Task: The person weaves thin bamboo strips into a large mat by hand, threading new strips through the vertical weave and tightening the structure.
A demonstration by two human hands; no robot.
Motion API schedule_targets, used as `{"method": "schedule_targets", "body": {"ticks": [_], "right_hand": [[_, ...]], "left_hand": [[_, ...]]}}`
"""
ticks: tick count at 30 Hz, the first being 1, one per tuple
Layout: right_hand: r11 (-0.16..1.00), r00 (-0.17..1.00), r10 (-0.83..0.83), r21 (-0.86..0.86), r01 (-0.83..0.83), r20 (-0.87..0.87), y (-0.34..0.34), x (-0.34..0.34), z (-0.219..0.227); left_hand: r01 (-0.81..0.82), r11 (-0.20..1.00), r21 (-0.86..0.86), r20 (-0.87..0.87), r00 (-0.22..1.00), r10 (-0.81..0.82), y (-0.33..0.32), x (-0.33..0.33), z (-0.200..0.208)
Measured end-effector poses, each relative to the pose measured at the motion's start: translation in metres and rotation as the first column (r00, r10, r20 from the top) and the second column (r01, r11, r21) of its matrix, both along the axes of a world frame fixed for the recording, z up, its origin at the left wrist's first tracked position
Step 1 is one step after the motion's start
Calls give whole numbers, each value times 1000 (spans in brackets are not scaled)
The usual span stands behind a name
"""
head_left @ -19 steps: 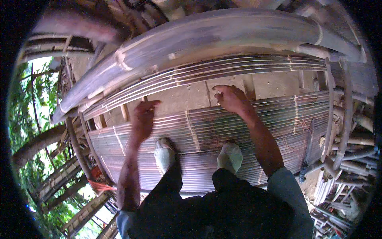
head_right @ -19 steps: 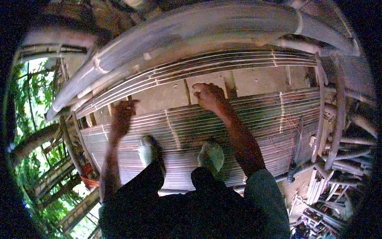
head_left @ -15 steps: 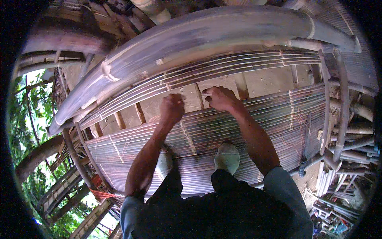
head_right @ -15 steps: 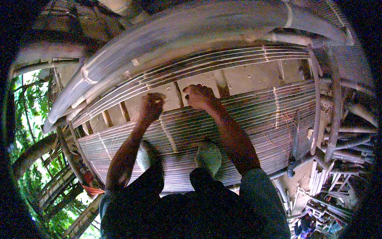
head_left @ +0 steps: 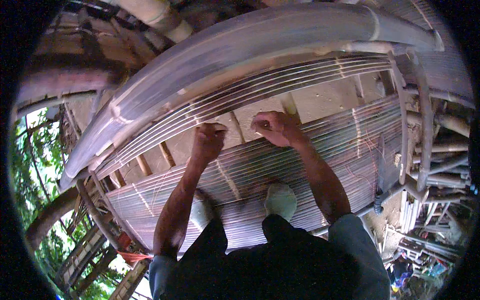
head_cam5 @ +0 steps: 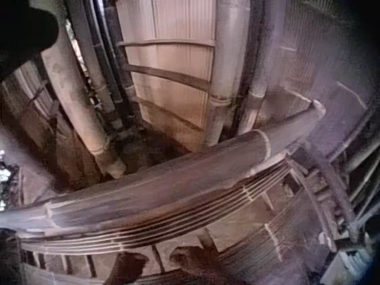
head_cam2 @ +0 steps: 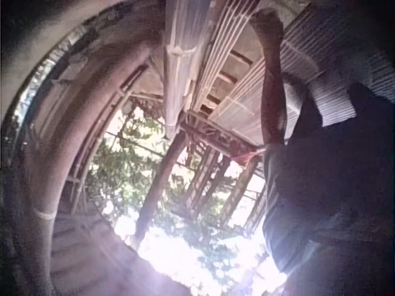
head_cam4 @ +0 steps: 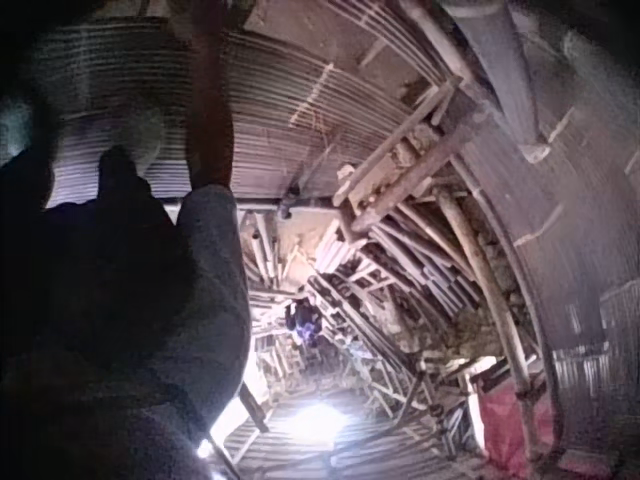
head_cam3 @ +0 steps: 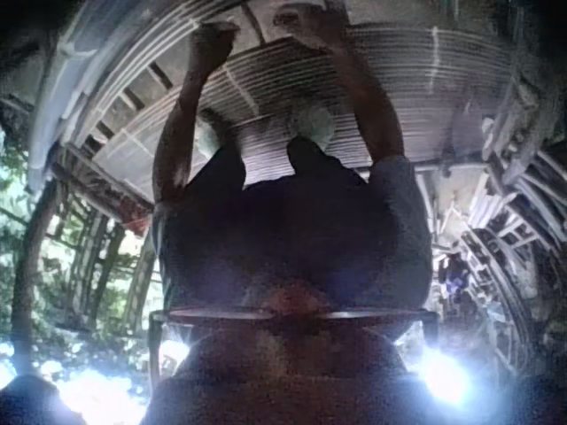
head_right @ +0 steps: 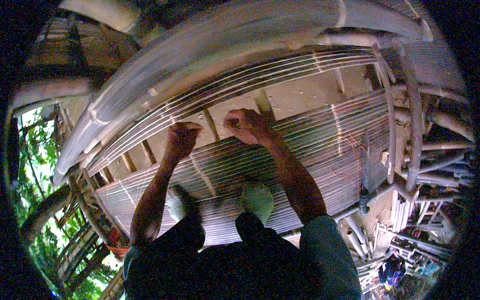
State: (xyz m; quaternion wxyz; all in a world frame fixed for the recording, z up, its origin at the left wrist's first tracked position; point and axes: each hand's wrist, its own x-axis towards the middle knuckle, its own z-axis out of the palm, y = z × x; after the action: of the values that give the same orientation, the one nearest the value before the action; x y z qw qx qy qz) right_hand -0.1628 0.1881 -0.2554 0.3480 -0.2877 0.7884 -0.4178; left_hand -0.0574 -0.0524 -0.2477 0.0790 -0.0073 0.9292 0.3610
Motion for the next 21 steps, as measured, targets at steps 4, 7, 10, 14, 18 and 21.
{"method": "schedule_targets", "body": {"ticks": [4,7,10,14,18,21], "right_hand": [[963,997,52,267,-34,-61,-15,-8,-8],[958,997,74,279,-72,0,-22,-10,-17],[956,986,143,247,-160,83,-25,-9,-29],[937,970,220,254,-240,107,-36,-9,-29],[936,957,234,226,-269,170,-43,-12,-39],[931,955,193,267,-250,223,-41,-14,-40]], "left_hand": [[75,994,-75,-131,988,-85,0,9,-36],[-122,970,212,204,976,79,9,5,-35],[-202,948,246,265,955,134,14,2,-39],[-178,953,246,303,948,99,13,-3,-45],[133,968,211,85,984,-154,3,-6,-70],[142,974,175,107,981,-163,6,-7,-72]]}}
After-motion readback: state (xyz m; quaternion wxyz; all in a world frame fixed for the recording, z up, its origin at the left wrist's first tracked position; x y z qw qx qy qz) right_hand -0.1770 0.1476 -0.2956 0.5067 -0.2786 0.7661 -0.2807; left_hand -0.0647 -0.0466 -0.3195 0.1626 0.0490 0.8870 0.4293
